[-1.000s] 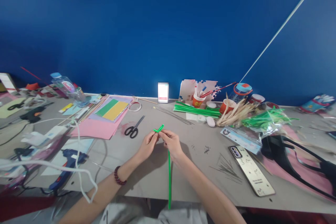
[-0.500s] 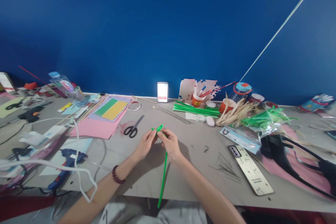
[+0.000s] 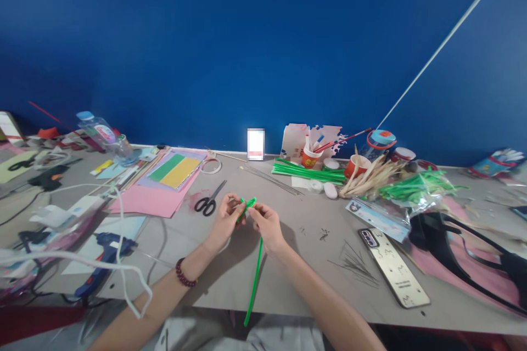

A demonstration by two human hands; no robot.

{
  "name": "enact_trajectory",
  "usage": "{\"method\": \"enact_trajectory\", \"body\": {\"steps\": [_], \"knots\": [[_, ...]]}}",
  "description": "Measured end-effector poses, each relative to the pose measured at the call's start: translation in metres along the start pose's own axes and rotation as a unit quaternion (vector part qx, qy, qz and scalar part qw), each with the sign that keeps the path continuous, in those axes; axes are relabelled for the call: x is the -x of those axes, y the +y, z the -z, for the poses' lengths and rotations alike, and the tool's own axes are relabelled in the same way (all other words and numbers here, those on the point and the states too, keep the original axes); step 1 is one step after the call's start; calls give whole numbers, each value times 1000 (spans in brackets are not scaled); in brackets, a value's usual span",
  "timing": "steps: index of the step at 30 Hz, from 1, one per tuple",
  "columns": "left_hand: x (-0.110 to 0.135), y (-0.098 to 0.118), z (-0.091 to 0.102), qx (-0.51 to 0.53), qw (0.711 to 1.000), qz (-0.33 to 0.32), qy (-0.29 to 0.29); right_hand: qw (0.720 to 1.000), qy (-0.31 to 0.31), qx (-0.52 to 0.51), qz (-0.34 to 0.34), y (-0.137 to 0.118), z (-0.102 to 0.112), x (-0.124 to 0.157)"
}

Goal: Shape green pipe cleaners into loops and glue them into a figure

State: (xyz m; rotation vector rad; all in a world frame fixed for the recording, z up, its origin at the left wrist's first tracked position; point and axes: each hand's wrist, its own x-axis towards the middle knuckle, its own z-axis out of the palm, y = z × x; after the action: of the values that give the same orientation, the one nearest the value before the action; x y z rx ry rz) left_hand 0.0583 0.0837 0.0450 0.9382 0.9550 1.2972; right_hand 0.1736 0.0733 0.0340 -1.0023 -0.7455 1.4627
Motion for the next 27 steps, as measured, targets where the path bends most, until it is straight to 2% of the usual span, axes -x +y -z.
{"method": "enact_trajectory", "body": {"steps": [7,12,17,23,27], "knots": [[3,-5,2,-58,998,-33,21,1000,17,15,13,1,-2,3],[4,-5,1,-26,998,-52,31,999,14,21,21,5,-2,4],[5,-6,0,-49,997,-52,40,998,11,36,45,6,-2,5],[8,-4,1,-65,994,-85,-16,995,11,66,69,4,1,3],[7,-1,0,-16,998,-53,-35,997,37,39,62,3,2,1]]}}
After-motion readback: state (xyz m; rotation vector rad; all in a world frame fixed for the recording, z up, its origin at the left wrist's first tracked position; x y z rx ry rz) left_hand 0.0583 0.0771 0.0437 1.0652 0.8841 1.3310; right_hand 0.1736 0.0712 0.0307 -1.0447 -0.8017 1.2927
